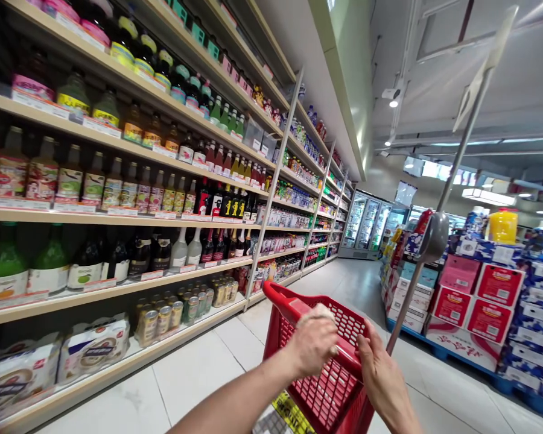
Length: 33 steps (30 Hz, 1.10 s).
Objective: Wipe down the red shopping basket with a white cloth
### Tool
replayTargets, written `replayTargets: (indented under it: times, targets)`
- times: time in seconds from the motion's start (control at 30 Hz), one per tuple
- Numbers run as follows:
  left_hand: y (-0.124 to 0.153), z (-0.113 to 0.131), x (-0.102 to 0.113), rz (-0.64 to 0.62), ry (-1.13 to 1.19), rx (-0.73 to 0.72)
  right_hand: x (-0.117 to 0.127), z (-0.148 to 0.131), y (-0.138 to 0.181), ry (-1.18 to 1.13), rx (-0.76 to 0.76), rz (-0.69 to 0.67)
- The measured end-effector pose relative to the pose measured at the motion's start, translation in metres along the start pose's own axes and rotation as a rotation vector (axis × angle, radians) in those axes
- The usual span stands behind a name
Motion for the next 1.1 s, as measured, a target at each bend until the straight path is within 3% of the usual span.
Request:
replayTargets:
  times: [0.13, 0.2, 0.3, 0.43, 0.57, 0.63, 0.77, 0.87, 0.97, 1.0, 1.1]
  targets:
    - [0.036, -0.083, 0.056, 0.171, 0.019, 0.579, 0.006, 0.006, 0.014, -0.039, 0.002, 0.028]
    - [0.045, -0.100, 0.069, 0.243, 0.089, 0.698, 0.008, 0.010, 0.019, -0.032, 0.010, 0.034]
    - [0.036, -0.092, 0.070, 0.279, 0.165, 0.659, 0.013, 0.014, 0.023, -0.008, 0.027, 0.058]
    - [0.014, -0.054, 0.052, 0.324, 0.304, 0.593, 0.019, 0.026, 0.026, 0.030, -0.017, 0.109]
    - [-0.007, -0.011, 0.031, 0.174, 0.280, 0.285, 0.019, 0.040, 0.027, 0.039, -0.073, 0.067]
    - [-0.006, -0.014, 0.029, 0.075, 0.166, 0.244, 0.017, 0.043, 0.028, 0.037, -0.095, 0.021]
    - [0.002, -0.044, 0.038, 0.057, 0.055, 0.407, 0.014, 0.036, 0.030, 0.050, -0.112, -0.004]
    - [-0.006, -0.024, 0.022, 0.021, 0.055, 0.350, 0.007, 0.029, 0.028, 0.131, -0.121, -0.034]
    - [-0.015, 0.017, 0.007, -0.045, 0.060, 0.060, 0.006, 0.031, 0.026, 0.147, -0.105, -0.038]
    - [-0.015, 0.020, 0.009, -0.052, 0.054, 0.021, 0.008, 0.033, 0.026, 0.118, -0.093, -0.029]
    - [-0.009, -0.006, 0.031, 0.007, 0.018, 0.213, 0.019, 0.039, 0.026, 0.034, -0.098, 0.009]
Point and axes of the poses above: each hand's wrist, its own y-axis away from the middle knuckle, its own x-axis out of the back of the hand, z = x × y, the point moved 8 cm from there along -y, towards the middle knuckle, and after that the axes turned 3 degrees about y, right-handed, at the moved point
